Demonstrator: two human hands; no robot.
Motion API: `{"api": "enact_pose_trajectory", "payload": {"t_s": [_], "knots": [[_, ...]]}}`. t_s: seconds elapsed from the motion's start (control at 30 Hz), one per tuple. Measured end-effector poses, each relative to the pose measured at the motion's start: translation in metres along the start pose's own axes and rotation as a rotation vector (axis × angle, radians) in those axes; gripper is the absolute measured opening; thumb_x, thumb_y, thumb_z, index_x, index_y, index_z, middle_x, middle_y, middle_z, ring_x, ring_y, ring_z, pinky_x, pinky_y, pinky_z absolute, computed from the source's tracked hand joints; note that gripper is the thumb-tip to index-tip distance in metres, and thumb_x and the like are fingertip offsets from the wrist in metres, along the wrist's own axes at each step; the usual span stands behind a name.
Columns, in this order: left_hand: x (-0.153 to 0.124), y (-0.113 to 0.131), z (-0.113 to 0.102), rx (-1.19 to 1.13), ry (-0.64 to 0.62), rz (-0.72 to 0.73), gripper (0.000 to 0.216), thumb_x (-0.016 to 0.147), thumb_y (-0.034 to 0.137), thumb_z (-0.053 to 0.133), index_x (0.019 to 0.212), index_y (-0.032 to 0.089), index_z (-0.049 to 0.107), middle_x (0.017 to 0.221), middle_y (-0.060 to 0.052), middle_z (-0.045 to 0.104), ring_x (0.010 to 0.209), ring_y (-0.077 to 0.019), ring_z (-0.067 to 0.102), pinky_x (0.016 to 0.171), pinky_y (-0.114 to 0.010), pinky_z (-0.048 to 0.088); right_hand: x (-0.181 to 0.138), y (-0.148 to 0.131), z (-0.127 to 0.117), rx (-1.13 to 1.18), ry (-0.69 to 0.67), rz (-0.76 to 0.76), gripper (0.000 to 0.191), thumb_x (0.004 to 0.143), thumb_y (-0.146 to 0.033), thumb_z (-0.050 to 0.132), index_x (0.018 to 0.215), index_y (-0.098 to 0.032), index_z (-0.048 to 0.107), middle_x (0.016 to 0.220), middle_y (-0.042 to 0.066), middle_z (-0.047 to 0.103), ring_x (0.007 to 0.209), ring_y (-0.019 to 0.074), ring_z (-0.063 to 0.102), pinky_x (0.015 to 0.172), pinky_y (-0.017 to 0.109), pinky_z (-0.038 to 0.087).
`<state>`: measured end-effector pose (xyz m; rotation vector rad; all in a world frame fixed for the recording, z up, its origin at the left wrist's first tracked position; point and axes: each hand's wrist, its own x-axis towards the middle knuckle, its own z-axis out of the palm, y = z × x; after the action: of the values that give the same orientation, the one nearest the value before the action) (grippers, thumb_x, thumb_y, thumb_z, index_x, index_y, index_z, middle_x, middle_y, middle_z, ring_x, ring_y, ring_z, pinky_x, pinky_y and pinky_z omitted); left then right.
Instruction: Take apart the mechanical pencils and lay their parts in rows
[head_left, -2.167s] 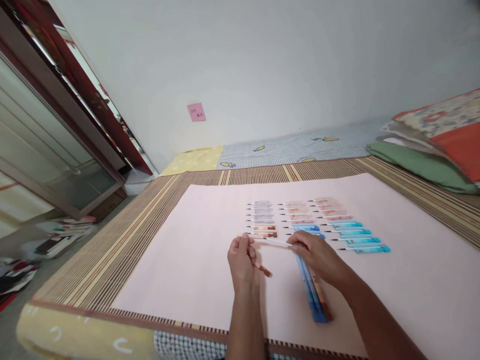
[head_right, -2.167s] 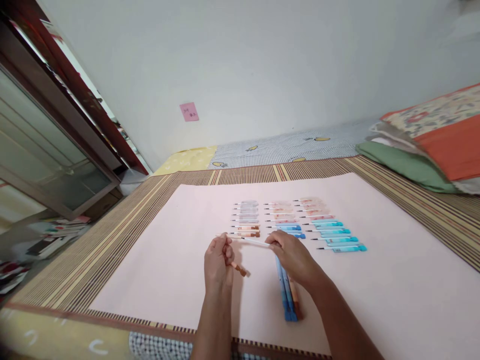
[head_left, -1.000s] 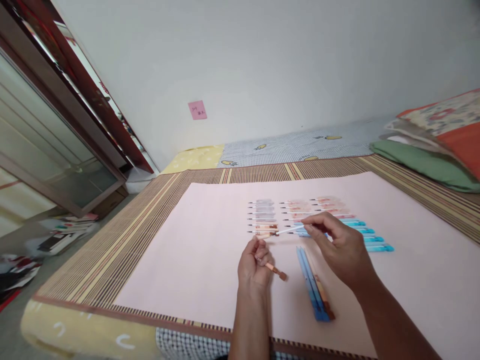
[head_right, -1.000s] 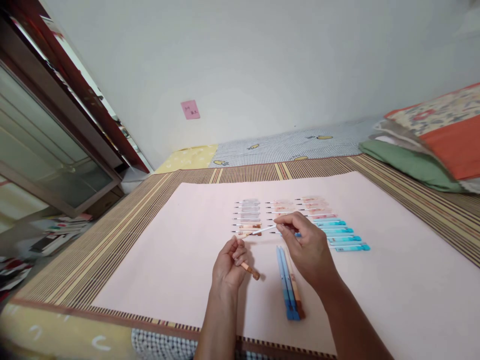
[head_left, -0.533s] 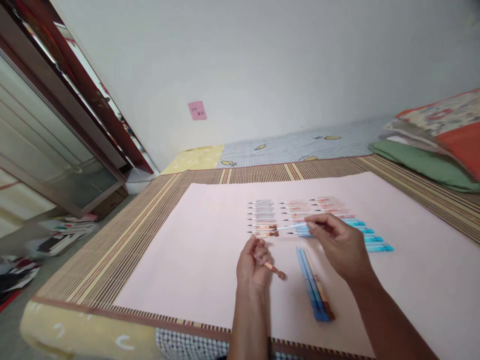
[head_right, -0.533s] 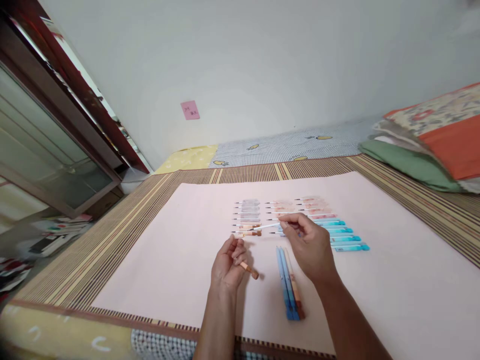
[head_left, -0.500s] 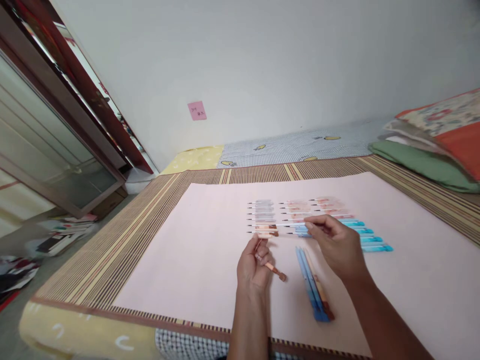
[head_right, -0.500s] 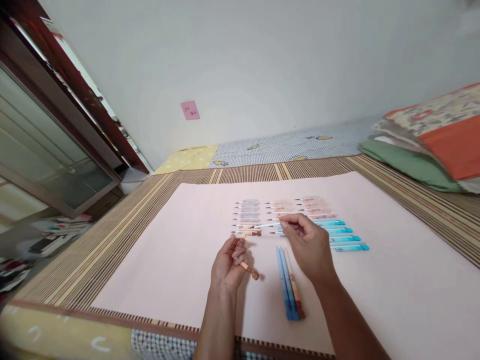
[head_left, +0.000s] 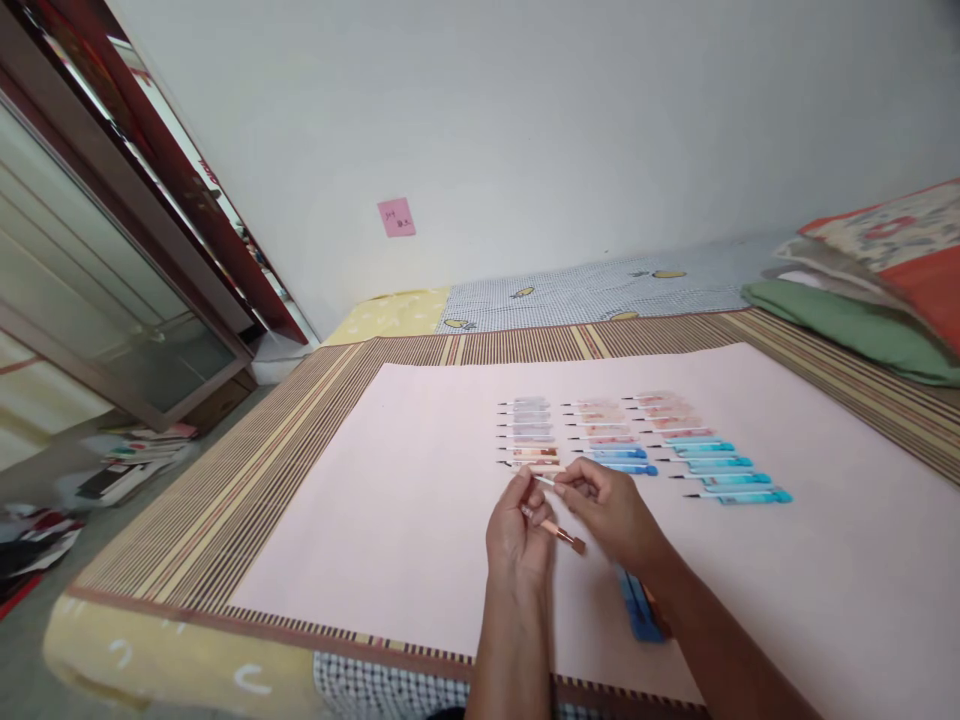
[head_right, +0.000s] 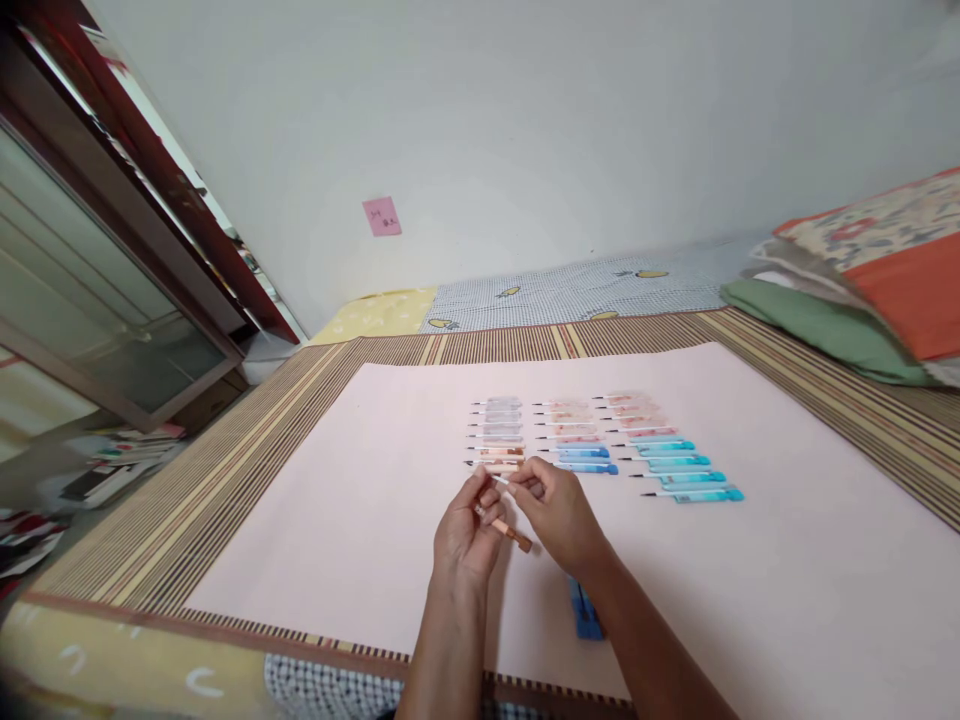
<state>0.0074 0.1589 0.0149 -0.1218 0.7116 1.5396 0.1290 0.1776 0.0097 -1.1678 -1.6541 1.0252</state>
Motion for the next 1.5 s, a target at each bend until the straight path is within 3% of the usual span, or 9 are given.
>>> {"api": "enact_pose_trajectory", "payload": {"t_s": [0.1,0.2,0.33,0.5,0.63,0.77,0.97,1.13,1.5], "knots": [[0.004,-0.001,-0.005,0.060,-0.001,0.068,0.020,0.083,0.009,0.069,0.067,0.009,0.058,0.055,0.004,0.045,0.040,-0.0011,0.032,0.035,-0.011,0.024,0.000,0.001,0.002,-0.051,0.016,0.001,0.020,0.081,-0.037,0.064,0.093,-0.021,0.064,0.074,0.002,0.068,0.067,0.0180,0.063,0.063,0.030,0.052],[0.006,-0.001,-0.009,0.114,0.001,0.102,0.018,0.079,0.012,0.074,0.066,0.009,0.061,0.051,0.004,0.045,0.039,-0.0014,0.031,0.035,-0.011,0.026,0.000,0.000,0.001,-0.140,0.068,-0.100,0.024,0.086,-0.037,0.060,0.103,-0.022,0.065,0.090,0.005,0.070,0.079,0.0194,0.064,0.073,0.033,0.052],[0.004,0.004,-0.009,0.169,0.003,0.120,0.020,0.075,0.014,0.079,0.064,0.008,0.062,0.050,0.003,0.048,0.040,-0.0021,0.035,0.035,-0.011,0.027,0.003,-0.011,-0.004,-0.260,-0.044,-0.233,0.018,0.092,-0.028,0.050,0.095,-0.023,0.067,0.096,0.006,0.069,0.089,0.0206,0.064,0.079,0.034,0.049],[-0.001,0.031,-0.012,0.141,0.040,0.198,0.021,0.089,0.017,0.067,0.072,0.005,0.067,0.066,-0.006,0.062,0.043,-0.0015,0.040,0.035,-0.010,0.029,0.020,-0.013,-0.015,-0.347,-0.071,-0.174,0.015,0.090,-0.027,0.050,0.089,-0.022,0.064,0.090,0.004,0.069,0.085,0.0203,0.063,0.075,0.032,0.045],[-0.003,0.064,-0.019,0.108,0.153,0.309,0.010,0.085,0.004,0.065,0.075,0.006,0.067,0.076,-0.009,0.066,0.045,-0.0010,0.042,0.037,-0.010,0.033,0.033,0.004,-0.013,-0.489,-0.089,-0.039,0.014,0.089,-0.025,0.049,0.084,-0.022,0.061,0.086,0.004,0.069,0.081,0.0208,0.062,0.070,0.030,0.041],[-0.005,0.082,-0.025,0.030,0.109,0.345,0.013,0.086,0.000,0.061,0.077,0.007,0.067,0.079,-0.009,0.066,0.048,-0.0015,0.044,0.038,-0.010,0.034,0.032,0.016,0.000,-0.620,-0.148,-0.042,0.010,0.091,-0.021,0.049,0.086,-0.022,0.057,0.082,0.003,0.066,0.074,0.0187,0.059,0.065,0.028,0.034],[-0.005,0.081,-0.026,-0.021,0.095,0.276,0.012,0.085,0.000,0.061,0.076,0.008,0.063,0.081,-0.009,0.066,0.048,-0.0014,0.042,0.037,-0.011,0.033,0.028,0.018,0.012,-0.798,-0.171,-0.117,0.018,0.087,-0.005,0.046,0.079,-0.020,0.052,0.093,0.008,0.061,0.081,0.0186,0.056,0.067,0.028,0.034],[-0.003,0.079,-0.024,0.003,0.102,0.251,0.011,0.084,0.001,0.061,0.077,0.010,0.062,0.080,-0.008,0.065,0.046,-0.0019,0.042,0.036,-0.011,0.033,0.032,0.024,0.015,-0.880,-0.201,-0.082,0.018,0.092,-0.005,0.046,0.084,-0.019,0.054,0.096,0.009,0.062,0.081,0.0189,0.059,0.067,0.028,0.033],[-0.002,0.075,-0.021,-0.017,0.133,0.219,0.010,0.089,0.001,0.057,0.082,0.006,0.062,0.082,-0.010,0.065,0.050,-0.0018,0.040,0.037,-0.011,0.032,0.036,0.030,0.018,-1.000,-0.170,-0.169,0.018,0.092,-0.003,0.049,0.086,-0.018,0.058,0.093,0.007,0.064,0.079,0.0194,0.055,0.068,0.030,0.028]]}}
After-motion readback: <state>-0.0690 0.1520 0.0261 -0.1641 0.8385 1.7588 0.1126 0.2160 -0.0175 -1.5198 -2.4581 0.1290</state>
